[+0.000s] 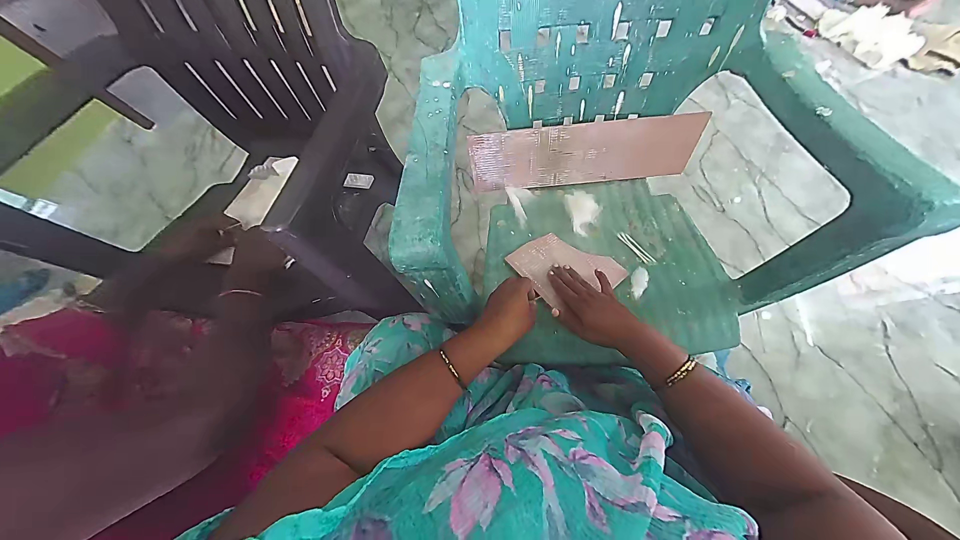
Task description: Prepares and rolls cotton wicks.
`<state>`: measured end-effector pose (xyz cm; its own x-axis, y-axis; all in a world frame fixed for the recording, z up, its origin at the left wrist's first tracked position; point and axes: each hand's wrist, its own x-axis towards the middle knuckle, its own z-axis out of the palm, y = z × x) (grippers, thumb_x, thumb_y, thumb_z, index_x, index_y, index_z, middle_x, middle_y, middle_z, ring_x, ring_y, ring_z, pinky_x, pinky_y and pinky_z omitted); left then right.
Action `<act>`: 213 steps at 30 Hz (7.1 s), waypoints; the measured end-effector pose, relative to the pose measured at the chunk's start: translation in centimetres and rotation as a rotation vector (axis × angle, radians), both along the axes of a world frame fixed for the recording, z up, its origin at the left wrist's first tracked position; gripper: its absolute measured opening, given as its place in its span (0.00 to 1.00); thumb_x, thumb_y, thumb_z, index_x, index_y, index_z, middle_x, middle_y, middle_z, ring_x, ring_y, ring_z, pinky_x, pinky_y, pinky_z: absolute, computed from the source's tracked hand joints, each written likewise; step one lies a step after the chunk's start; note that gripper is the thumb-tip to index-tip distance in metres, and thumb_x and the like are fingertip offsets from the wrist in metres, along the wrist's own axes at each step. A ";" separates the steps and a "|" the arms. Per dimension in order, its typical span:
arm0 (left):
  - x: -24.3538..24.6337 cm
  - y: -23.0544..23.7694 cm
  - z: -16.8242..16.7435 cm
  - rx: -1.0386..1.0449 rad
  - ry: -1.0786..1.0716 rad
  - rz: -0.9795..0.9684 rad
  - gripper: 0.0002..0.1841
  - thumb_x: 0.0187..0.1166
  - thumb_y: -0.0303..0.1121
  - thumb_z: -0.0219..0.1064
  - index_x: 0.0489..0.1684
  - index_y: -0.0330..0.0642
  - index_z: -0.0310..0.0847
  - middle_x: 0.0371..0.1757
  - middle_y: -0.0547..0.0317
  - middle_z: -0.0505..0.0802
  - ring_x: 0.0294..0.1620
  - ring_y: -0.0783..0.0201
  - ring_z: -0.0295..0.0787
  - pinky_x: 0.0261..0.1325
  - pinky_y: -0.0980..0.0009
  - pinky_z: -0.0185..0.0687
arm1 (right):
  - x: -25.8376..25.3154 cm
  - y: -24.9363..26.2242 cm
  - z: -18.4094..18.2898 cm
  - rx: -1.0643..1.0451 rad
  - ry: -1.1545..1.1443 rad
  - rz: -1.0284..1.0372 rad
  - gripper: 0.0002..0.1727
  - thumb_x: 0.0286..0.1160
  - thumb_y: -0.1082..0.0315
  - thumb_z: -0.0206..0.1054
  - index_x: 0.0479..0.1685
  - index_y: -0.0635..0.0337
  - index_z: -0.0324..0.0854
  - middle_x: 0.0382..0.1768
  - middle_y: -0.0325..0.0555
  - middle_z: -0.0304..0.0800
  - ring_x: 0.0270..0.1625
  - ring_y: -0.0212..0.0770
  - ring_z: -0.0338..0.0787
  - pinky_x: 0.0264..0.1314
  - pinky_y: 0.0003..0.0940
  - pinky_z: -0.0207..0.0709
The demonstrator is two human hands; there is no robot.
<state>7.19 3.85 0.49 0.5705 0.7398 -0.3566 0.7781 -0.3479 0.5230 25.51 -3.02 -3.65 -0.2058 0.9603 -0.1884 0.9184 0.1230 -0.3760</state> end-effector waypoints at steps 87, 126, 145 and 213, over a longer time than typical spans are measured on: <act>0.6 0.3 0.2 -0.057 0.074 -0.204 0.12 0.87 0.30 0.59 0.58 0.33 0.84 0.59 0.40 0.89 0.65 0.44 0.87 0.68 0.45 0.81 | 1.5 -4.6 3.2 -0.167 -0.215 0.077 0.46 0.87 0.32 0.39 0.96 0.54 0.48 0.96 0.46 0.48 0.97 0.47 0.45 0.88 0.78 0.19; -0.6 0.8 2.6 -0.100 -0.087 -0.136 0.14 0.91 0.34 0.57 0.57 0.34 0.85 0.59 0.43 0.90 0.65 0.47 0.86 0.71 0.47 0.77 | 9.1 -0.6 5.2 0.170 0.731 -1.052 0.10 0.87 0.65 0.62 0.41 0.60 0.86 0.43 0.42 0.89 0.47 0.35 0.81 0.53 0.41 0.72; 0.1 1.5 1.7 -0.117 -0.036 -0.263 0.15 0.92 0.35 0.55 0.59 0.35 0.85 0.60 0.44 0.89 0.66 0.48 0.85 0.71 0.47 0.77 | 14.0 3.2 0.8 0.172 0.212 -0.930 0.20 0.93 0.59 0.54 0.61 0.61 0.87 0.56 0.62 0.92 0.62 0.63 0.88 0.67 0.69 0.72; -0.2 -3.7 1.0 -0.728 -0.869 0.373 0.01 0.84 0.24 0.65 0.41 0.39 0.80 0.28 0.65 0.85 0.21 0.78 0.75 0.23 0.84 0.68 | -1.9 -5.4 3.4 0.209 1.412 -0.828 0.09 0.75 0.82 0.67 0.50 0.64 0.81 0.33 0.40 0.90 0.32 0.32 0.88 0.40 0.28 0.85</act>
